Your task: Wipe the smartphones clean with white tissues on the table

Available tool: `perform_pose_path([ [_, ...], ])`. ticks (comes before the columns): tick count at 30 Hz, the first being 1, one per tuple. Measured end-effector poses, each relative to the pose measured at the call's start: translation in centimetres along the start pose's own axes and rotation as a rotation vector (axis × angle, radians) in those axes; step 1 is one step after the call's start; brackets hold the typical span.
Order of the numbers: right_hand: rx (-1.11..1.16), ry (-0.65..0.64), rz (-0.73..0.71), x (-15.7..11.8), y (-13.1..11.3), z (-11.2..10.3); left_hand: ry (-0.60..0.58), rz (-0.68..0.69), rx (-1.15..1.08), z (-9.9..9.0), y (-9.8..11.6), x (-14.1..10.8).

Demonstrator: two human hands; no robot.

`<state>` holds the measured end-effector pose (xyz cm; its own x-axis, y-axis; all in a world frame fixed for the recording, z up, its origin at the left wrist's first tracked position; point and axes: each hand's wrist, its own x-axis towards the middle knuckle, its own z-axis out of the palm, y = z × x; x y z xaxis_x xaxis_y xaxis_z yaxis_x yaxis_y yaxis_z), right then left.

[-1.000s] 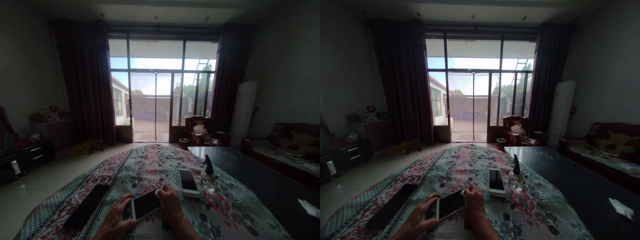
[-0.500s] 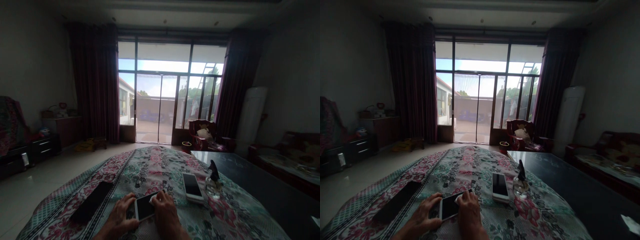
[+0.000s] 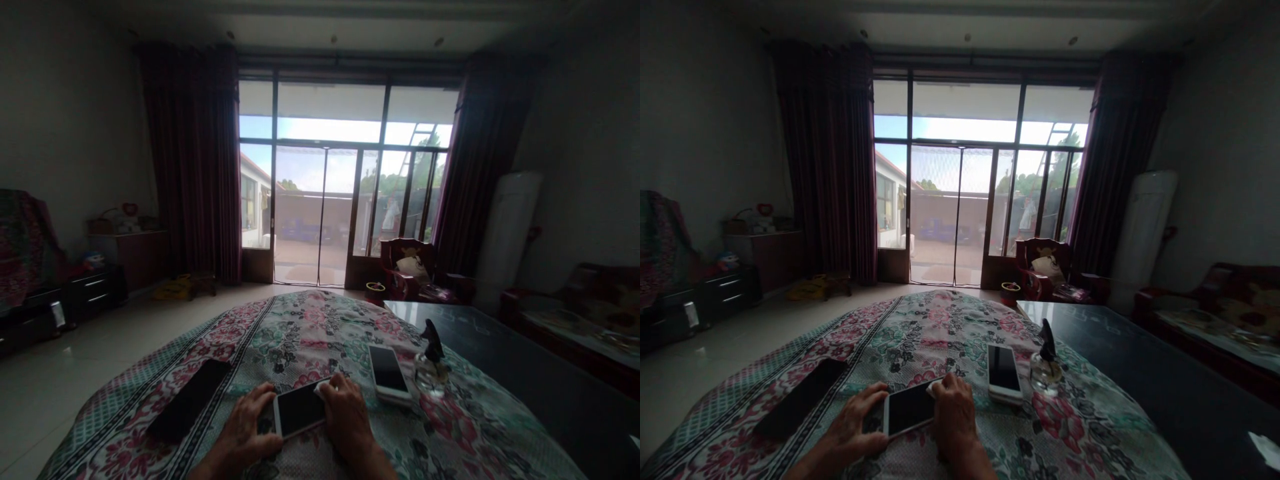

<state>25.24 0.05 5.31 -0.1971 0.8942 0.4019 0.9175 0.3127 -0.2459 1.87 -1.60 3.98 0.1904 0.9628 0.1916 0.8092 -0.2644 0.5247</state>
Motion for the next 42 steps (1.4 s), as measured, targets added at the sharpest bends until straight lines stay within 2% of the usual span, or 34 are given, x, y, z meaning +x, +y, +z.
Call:
perform_pose_path([
  [3,-0.024,0.019,0.064,0.3,1.6,-0.3,-0.023,-0.019,0.006,-0.3,0.4,-0.1],
  [6,-0.033,0.039,0.093,0.2,2.1,-0.4,-0.017,-0.017,0.002,-0.2,0.3,-0.1],
  [15,0.031,-0.019,-0.047,-2.1,-1.8,1.4,0.005,-0.002,0.007,0.4,-0.3,0.2],
  [20,0.047,-0.068,-0.055,-2.2,-2.5,1.5,0.054,0.019,-0.012,1.4,-1.6,0.3],
  [26,0.038,-0.009,0.039,-1.1,-0.6,-0.7,0.09,0.07,-0.03,2.2,-3.1,0.7],
  [32,-0.031,0.005,0.168,-0.3,2.2,-1.1,0.075,0.076,-0.029,2.3,-3.7,0.9],
  [38,-0.077,0.006,0.159,-0.5,1.8,-1.1,0.078,0.077,-0.025,2.9,-4.8,1.1],
  [42,-0.044,0.035,0.078,-0.8,0.5,0.9,0.096,0.088,-0.026,3.5,-5.5,1.5],
])
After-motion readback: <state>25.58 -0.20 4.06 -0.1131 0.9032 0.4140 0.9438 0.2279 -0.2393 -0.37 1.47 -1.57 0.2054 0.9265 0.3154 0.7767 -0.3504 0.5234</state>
